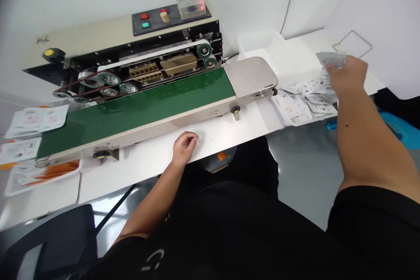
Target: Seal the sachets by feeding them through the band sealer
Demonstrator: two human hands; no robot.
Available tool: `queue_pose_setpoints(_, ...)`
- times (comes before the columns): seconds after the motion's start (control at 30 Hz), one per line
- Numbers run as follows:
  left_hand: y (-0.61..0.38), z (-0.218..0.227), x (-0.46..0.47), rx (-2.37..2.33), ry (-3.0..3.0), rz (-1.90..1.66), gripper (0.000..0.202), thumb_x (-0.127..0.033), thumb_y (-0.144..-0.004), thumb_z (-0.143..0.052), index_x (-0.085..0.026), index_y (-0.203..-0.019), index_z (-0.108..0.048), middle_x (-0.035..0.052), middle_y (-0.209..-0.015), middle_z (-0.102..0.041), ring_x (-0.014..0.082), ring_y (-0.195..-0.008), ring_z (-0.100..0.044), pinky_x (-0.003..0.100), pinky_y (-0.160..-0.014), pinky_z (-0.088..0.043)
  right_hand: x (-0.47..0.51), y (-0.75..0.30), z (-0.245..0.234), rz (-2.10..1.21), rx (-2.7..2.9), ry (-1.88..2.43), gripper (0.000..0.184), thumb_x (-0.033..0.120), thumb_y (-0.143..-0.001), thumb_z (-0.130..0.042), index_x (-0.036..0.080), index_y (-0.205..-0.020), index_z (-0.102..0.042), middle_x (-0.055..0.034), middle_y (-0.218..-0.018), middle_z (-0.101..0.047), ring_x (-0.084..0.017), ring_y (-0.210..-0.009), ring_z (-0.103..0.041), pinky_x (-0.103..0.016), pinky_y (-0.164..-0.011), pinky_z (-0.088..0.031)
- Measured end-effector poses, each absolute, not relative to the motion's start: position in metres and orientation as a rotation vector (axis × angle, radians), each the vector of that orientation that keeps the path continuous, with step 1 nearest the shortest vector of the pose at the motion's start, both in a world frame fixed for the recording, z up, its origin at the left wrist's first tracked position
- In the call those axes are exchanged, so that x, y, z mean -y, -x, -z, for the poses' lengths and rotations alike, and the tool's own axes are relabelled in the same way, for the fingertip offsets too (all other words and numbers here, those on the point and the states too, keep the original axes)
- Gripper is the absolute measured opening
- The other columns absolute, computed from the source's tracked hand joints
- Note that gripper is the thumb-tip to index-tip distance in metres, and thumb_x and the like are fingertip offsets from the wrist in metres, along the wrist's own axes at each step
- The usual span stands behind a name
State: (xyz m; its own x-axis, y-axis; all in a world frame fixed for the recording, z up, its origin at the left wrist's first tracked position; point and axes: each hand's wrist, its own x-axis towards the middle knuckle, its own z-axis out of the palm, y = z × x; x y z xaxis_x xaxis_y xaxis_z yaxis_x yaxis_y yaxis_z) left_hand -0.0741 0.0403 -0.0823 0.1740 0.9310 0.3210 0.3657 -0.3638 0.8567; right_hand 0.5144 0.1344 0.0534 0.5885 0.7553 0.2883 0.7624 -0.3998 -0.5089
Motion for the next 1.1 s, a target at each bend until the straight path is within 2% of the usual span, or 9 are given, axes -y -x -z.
queue_pose_setpoints(0.13, 0.071, 0.081, -0.037, -1.228, -1.864, -1.148, 0.014, -0.031, -0.102, -0.063, -0.023, -0.099, -0.075, 0.0051, -0.093, -0.073, 0.0181, -0.085, -0.069, 0.032, -0.077, -0.055, -0.137, -0.476, -0.066, -0.098, 0.777, 1.638, 0.034, 0.002, -0.097, -0.062, 0.016, -0.128, -0.068, -0.0196, -0.137, -0.071, -0.016, -0.109, -0.075, -0.03, -0.097, -0.057)
queue_pose_setpoints(0.23, 0.054, 0.077, -0.028, -1.214, -1.83, -1.163, 0.013, -0.032, -0.102, -0.065, -0.023, -0.098, -0.074, 0.0051, -0.092, -0.074, 0.0184, -0.085, -0.069, 0.033, -0.078, -0.057, -0.129, -0.424, -0.072, -0.191, 0.692, 1.408, 0.033, -0.003, -0.094, -0.054, 0.017, -0.118, -0.066, -0.0157, -0.129, -0.073, -0.016, -0.11, -0.076, -0.032, -0.099, -0.058)
queue_pose_setpoints(0.37, 0.007, 0.066, -0.011, -1.038, -1.599, -1.136, 0.019, -0.041, -0.102, -0.067, -0.023, -0.108, -0.07, 0.0085, -0.106, -0.074, 0.0178, -0.088, -0.071, 0.032, -0.077, -0.061, -0.094, -0.333, -0.061, -0.411, 0.673, 1.26, 0.021, 0.009, -0.088, -0.062, 0.022, -0.104, -0.064, -0.0096, -0.118, -0.075, -0.022, -0.115, -0.075, -0.036, -0.096, -0.061)
queue_pose_setpoints(0.47, -0.028, 0.053, -0.003, -0.84, -1.406, -1.048, 0.046, -0.048, -0.1, -0.072, -0.026, -0.137, -0.056, 0.0155, -0.141, -0.064, 0.022, -0.107, -0.073, 0.031, -0.077, -0.063, -0.057, -0.264, -0.041, -0.655, 0.763, 1.199, 0.02, 0.021, -0.084, -0.074, 0.028, -0.1, -0.064, -0.0043, -0.12, -0.077, -0.025, -0.122, -0.072, -0.039, -0.097, -0.063)
queue_pose_setpoints(0.53, -0.043, 0.044, -0.002, -0.769, -1.291, -1.047, 0.062, -0.051, -0.096, -0.076, -0.029, -0.147, -0.048, 0.017, -0.15, -0.058, 0.0236, -0.112, -0.072, 0.033, -0.08, -0.063, -0.035, -0.225, -0.026, -0.854, 0.759, 1.199, 0.023, 0.029, -0.085, -0.079, 0.032, -0.104, -0.067, -0.0018, -0.12, -0.078, -0.026, -0.124, -0.071, -0.043, -0.097, -0.064)
queue_pose_setpoints(0.6, -0.05, 0.038, -0.002, -0.775, -1.189, -1.082, 0.066, -0.051, -0.092, -0.081, -0.027, -0.146, -0.051, 0.0158, -0.146, -0.061, 0.025, -0.116, -0.07, 0.036, -0.09, -0.062, -0.02, -0.196, -0.012, -0.993, 0.689, 1.179, 0.029, 0.037, -0.083, -0.083, 0.031, -0.108, -0.07, -0.0029, -0.118, -0.078, -0.028, -0.119, -0.073, -0.046, -0.094, -0.065)
queue_pose_setpoints(0.7, -0.047, 0.035, -0.002, -0.842, -1.054, -1.105, 0.058, -0.049, -0.087, -0.086, -0.02, -0.132, -0.063, 0.0125, -0.132, -0.07, 0.0271, -0.123, -0.068, 0.037, -0.102, -0.057, -0.008, -0.172, 0.003, -1.146, 0.576, 1.118, 0.038, 0.042, -0.079, -0.089, 0.024, -0.109, -0.074, -0.0071, -0.118, -0.079, -0.027, -0.113, -0.075, -0.045, -0.096, -0.064)
queue_pose_setpoints(0.87, -0.033, 0.047, 0.003, -0.878, -0.906, -1.037, 0.054, -0.046, -0.082, -0.09, -0.017, -0.124, -0.07, 0.01, -0.12, -0.077, 0.0258, -0.109, -0.072, 0.036, -0.095, -0.058, -0.003, -0.163, 0.014, -1.248, 0.494, 1.094, 0.038, 0.039, -0.075, -0.093, 0.02, -0.104, -0.077, -0.0082, -0.113, -0.08, -0.027, -0.114, -0.076, -0.043, -0.101, -0.064)
queue_pose_setpoints(1.1, -0.024, 0.065, 0.003, -0.913, -0.933, -1.054, 0.052, -0.045, -0.082, -0.089, -0.017, -0.123, -0.075, 0.0094, -0.118, -0.079, 0.0243, -0.106, -0.073, 0.034, -0.094, -0.058, -0.005, -0.157, 0.023, -1.269, 0.498, 1.115, 0.036, 0.038, -0.078, -0.09, 0.019, -0.105, -0.077, -0.0101, -0.116, -0.08, -0.028, -0.117, -0.075, -0.041, -0.097, -0.064)
